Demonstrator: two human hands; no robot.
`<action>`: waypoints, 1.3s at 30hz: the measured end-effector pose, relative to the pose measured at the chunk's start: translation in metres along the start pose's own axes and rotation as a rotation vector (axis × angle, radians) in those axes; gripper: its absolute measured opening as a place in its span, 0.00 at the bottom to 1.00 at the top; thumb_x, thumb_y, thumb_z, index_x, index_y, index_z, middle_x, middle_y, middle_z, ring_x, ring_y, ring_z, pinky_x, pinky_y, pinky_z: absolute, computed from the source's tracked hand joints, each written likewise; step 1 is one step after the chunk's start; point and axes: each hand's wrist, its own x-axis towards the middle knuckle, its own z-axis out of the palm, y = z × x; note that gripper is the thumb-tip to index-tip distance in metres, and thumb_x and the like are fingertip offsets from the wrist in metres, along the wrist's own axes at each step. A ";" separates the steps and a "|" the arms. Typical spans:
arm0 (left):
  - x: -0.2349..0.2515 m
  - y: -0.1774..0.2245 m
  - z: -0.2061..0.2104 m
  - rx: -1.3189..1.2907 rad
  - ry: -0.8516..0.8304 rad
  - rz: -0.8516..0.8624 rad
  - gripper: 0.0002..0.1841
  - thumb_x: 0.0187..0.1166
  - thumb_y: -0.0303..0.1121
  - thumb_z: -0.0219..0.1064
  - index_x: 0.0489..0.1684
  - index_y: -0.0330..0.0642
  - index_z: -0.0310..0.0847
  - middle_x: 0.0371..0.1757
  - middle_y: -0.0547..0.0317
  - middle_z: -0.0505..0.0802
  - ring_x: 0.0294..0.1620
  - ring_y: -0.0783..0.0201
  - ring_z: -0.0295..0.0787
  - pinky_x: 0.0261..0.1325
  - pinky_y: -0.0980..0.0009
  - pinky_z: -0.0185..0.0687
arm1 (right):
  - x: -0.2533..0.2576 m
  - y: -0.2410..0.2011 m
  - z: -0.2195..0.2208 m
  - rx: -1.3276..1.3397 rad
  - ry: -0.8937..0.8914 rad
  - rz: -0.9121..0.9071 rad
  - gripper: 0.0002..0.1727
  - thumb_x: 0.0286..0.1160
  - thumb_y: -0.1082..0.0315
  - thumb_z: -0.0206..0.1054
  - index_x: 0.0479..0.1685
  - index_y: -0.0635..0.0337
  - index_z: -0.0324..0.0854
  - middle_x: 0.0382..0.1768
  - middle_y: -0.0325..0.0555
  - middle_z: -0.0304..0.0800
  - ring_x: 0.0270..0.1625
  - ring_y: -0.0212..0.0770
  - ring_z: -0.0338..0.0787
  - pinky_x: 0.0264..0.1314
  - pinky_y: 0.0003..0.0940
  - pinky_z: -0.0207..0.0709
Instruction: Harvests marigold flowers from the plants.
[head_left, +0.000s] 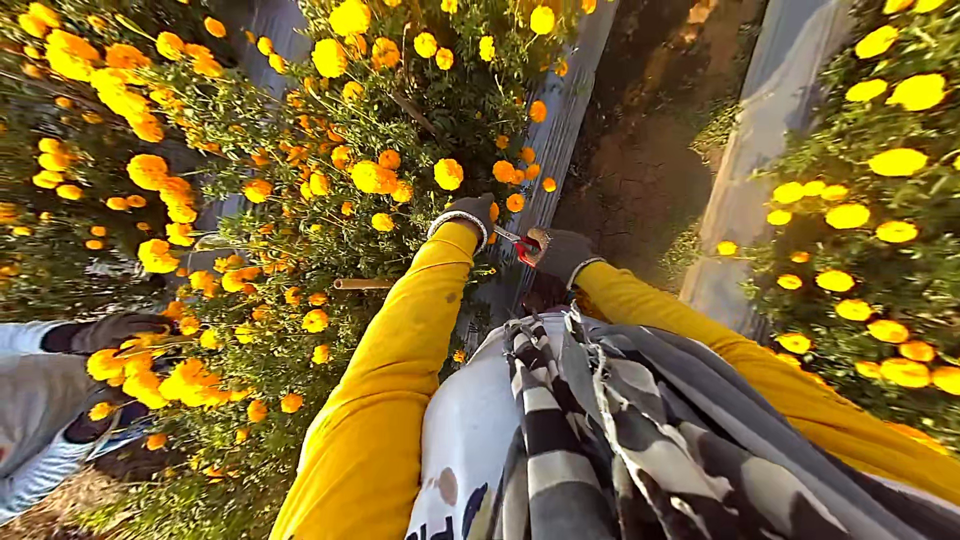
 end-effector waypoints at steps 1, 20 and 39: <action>0.004 -0.002 0.003 -0.007 0.015 0.008 0.31 0.73 0.40 0.72 0.80 0.55 0.73 0.60 0.37 0.91 0.63 0.34 0.88 0.60 0.29 0.80 | -0.001 -0.001 -0.002 0.000 0.002 -0.003 0.25 0.80 0.42 0.65 0.68 0.45 0.81 0.58 0.52 0.93 0.61 0.58 0.92 0.58 0.71 0.81; -0.041 -0.062 -0.055 -0.302 0.295 -0.206 0.39 0.77 0.48 0.69 0.92 0.69 0.58 0.67 0.42 0.90 0.66 0.36 0.88 0.65 0.29 0.77 | 0.054 -0.054 -0.065 -0.151 0.247 -0.158 0.31 0.74 0.42 0.67 0.74 0.48 0.80 0.62 0.55 0.88 0.66 0.61 0.88 0.60 0.69 0.80; -0.090 -0.146 -0.014 -1.298 0.989 -0.379 0.31 0.71 0.44 0.75 0.76 0.51 0.76 0.61 0.54 0.91 0.58 0.61 0.90 0.59 0.53 0.89 | 0.027 -0.121 -0.101 -0.025 -0.014 -0.233 0.25 0.73 0.39 0.69 0.62 0.42 0.86 0.51 0.48 0.94 0.55 0.55 0.93 0.55 0.69 0.82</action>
